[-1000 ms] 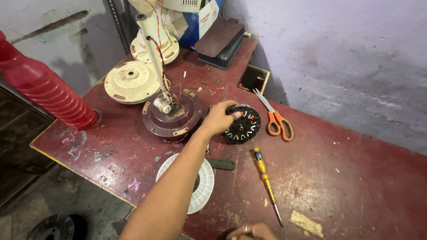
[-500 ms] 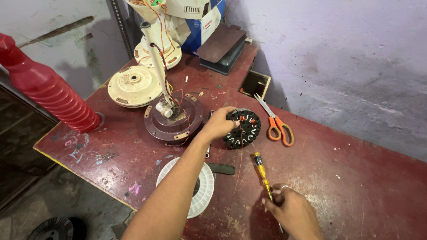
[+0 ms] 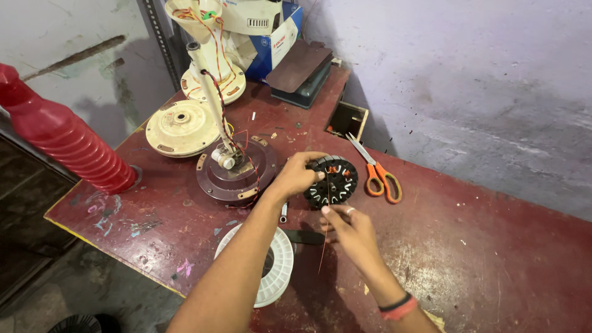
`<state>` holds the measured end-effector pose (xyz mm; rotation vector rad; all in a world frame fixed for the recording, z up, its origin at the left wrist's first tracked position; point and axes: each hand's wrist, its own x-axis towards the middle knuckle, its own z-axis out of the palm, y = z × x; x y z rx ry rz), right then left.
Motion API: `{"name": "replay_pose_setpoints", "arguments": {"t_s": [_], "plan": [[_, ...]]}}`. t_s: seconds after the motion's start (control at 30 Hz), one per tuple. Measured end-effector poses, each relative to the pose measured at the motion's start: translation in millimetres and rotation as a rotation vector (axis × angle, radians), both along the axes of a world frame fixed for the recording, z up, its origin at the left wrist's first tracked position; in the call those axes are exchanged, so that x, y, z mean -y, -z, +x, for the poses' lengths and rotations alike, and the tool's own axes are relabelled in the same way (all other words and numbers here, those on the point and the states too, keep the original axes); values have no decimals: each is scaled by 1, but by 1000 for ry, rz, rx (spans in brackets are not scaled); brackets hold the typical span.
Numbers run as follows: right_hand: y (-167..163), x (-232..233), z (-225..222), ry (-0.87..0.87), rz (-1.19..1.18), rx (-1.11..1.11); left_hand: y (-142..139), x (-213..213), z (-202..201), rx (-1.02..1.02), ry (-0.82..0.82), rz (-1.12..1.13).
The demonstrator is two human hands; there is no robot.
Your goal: The person winds copper wire by hand around the slots of a motor stator, then uses a screwdriver to press and arrange the windings into place. The person handles the stator and wire repeatedly, adjusting the coil placement.
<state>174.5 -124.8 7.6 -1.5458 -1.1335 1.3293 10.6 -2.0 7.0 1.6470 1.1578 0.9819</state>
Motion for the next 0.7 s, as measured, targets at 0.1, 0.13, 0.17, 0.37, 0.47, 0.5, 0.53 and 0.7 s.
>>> {"name": "replay_pose_setpoints", "arguments": {"t_s": [0.1,0.13,0.17,0.37,0.47,0.5,0.53,0.7], "plan": [[2,-14,-6,28,40,-144,5,-2,4,114,93,12],[2,-18,-6,33,67,-176,6,-2,5,125,117,13],[2,-20,-6,37,93,-209,6,-2,5,135,141,14],[-12,-31,-3,66,190,-167,2,2,7,106,201,9],[-23,-36,-4,81,171,-209,-2,4,7,100,190,29],[-26,-39,-5,80,178,-213,-2,5,7,105,181,37],[-29,-43,-4,78,184,-215,-2,5,8,125,187,4],[-39,-64,5,114,146,-279,2,6,10,152,186,-52]]}}
